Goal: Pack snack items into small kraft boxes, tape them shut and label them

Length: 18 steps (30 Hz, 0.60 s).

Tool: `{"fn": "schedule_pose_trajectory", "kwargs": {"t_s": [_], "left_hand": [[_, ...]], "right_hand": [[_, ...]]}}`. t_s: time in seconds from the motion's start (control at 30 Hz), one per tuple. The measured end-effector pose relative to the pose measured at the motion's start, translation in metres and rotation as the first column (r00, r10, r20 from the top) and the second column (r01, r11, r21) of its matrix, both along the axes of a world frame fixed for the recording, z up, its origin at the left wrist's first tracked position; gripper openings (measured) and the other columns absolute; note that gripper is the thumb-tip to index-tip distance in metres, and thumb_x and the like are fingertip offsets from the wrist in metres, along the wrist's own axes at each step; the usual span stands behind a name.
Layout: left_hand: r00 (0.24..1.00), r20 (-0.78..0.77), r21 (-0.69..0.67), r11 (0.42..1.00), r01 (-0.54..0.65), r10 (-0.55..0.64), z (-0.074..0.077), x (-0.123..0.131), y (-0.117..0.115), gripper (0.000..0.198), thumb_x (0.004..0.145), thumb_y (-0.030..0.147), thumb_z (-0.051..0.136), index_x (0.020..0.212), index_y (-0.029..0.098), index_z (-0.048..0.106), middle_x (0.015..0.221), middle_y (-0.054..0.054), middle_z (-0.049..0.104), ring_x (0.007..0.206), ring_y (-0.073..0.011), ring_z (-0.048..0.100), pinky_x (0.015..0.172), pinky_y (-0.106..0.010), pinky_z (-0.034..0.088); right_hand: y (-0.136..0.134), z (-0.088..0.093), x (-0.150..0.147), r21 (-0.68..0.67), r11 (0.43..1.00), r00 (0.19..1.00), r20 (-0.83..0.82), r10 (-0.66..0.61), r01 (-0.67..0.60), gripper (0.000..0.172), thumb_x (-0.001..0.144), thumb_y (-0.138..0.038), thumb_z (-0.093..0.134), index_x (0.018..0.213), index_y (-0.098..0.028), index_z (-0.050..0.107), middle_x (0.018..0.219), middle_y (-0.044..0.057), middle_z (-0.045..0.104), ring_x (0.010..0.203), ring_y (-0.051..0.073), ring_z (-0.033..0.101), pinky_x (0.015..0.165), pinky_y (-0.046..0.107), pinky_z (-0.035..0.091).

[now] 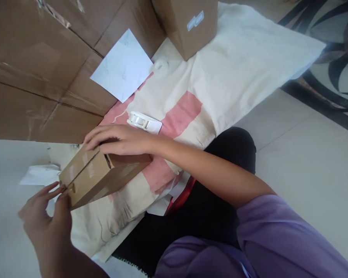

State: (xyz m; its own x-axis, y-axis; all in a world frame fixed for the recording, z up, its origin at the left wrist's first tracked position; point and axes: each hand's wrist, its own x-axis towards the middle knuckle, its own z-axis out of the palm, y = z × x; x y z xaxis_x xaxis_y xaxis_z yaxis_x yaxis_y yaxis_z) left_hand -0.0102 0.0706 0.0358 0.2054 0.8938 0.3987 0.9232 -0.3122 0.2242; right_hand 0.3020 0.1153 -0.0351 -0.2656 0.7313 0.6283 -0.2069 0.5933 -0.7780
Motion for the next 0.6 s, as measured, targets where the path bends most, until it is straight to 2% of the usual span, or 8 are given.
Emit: {"fn": "schedule_pose_trajectory", "kwargs": {"t_s": [0.07,0.13,0.23,0.43,0.53,0.6], "left_hand": [[0.989,-0.15,0.073,0.997,0.024,-0.013,-0.001,0.022,-0.011,0.025,0.095,0.031,0.058,0.115,0.024,0.07,0.127,-0.008,0.07,0.127,-0.0327,0.06,0.116,-0.062,0.04],[0.991,-0.113,0.047,0.996,0.079,-0.074,-0.004,0.045,-0.022,0.034,0.096,0.03,0.056,0.128,0.022,0.066,0.134,-0.011,0.066,0.13,-0.032,0.058,0.115,-0.055,0.043],[0.987,-0.012,0.017,0.987,0.158,-0.157,-0.01,0.064,-0.031,0.044,0.098,0.032,0.055,0.141,0.023,0.06,0.147,-0.011,0.056,0.138,-0.031,0.051,0.12,-0.05,0.038],[0.978,-0.128,-0.044,0.986,0.163,-0.167,-0.013,0.059,-0.029,0.062,0.096,0.049,0.054,0.153,0.026,0.046,0.151,-0.014,0.052,0.14,-0.0361,0.048,0.117,-0.054,0.037],[0.979,-0.185,-0.036,0.996,0.078,-0.083,-0.014,0.061,-0.026,0.067,0.094,0.058,0.055,0.153,0.028,0.046,0.151,-0.015,0.052,0.14,-0.0399,0.048,0.114,-0.059,0.036],[0.981,-0.19,-0.034,0.999,0.025,-0.031,-0.015,0.063,-0.021,0.067,0.092,0.059,0.058,0.15,0.029,0.048,0.15,-0.014,0.053,0.139,-0.041,0.048,0.113,-0.061,0.035]], "right_hand": [[-0.002,0.0,0.001,0.022,0.999,0.997,0.058,-0.044,0.042,0.028,0.092,-0.011,0.058,0.109,-0.024,0.075,0.138,0.004,0.065,0.131,0.02,0.057,0.116,0.037,0.04],[-0.004,0.0,-0.001,0.048,0.992,0.987,0.106,-0.123,0.118,0.026,0.093,-0.013,0.059,0.11,-0.024,0.074,0.139,0.004,0.064,0.131,0.021,0.056,0.117,0.038,0.038],[-0.007,0.0,-0.005,0.092,0.98,0.968,0.161,-0.19,0.177,0.022,0.095,-0.017,0.057,0.11,-0.023,0.072,0.139,0.006,0.064,0.131,0.021,0.056,0.118,0.039,0.037],[-0.011,0.002,-0.009,0.06,0.983,0.967,0.178,-0.183,0.175,0.021,0.096,-0.014,0.054,0.104,-0.024,0.07,0.14,0.005,0.063,0.133,0.019,0.053,0.119,0.037,0.034],[-0.016,0.005,-0.006,-0.001,0.99,0.985,0.095,-0.142,0.143,0.023,0.098,-0.014,0.049,0.106,-0.022,0.068,0.137,0.006,0.064,0.127,0.018,0.056,0.113,0.034,0.039],[-0.017,0.006,0.001,-0.089,0.975,0.979,0.019,-0.203,0.204,0.025,0.098,-0.015,0.045,0.11,-0.022,0.066,0.131,0.005,0.066,0.122,0.017,0.059,0.105,0.032,0.044]]}}
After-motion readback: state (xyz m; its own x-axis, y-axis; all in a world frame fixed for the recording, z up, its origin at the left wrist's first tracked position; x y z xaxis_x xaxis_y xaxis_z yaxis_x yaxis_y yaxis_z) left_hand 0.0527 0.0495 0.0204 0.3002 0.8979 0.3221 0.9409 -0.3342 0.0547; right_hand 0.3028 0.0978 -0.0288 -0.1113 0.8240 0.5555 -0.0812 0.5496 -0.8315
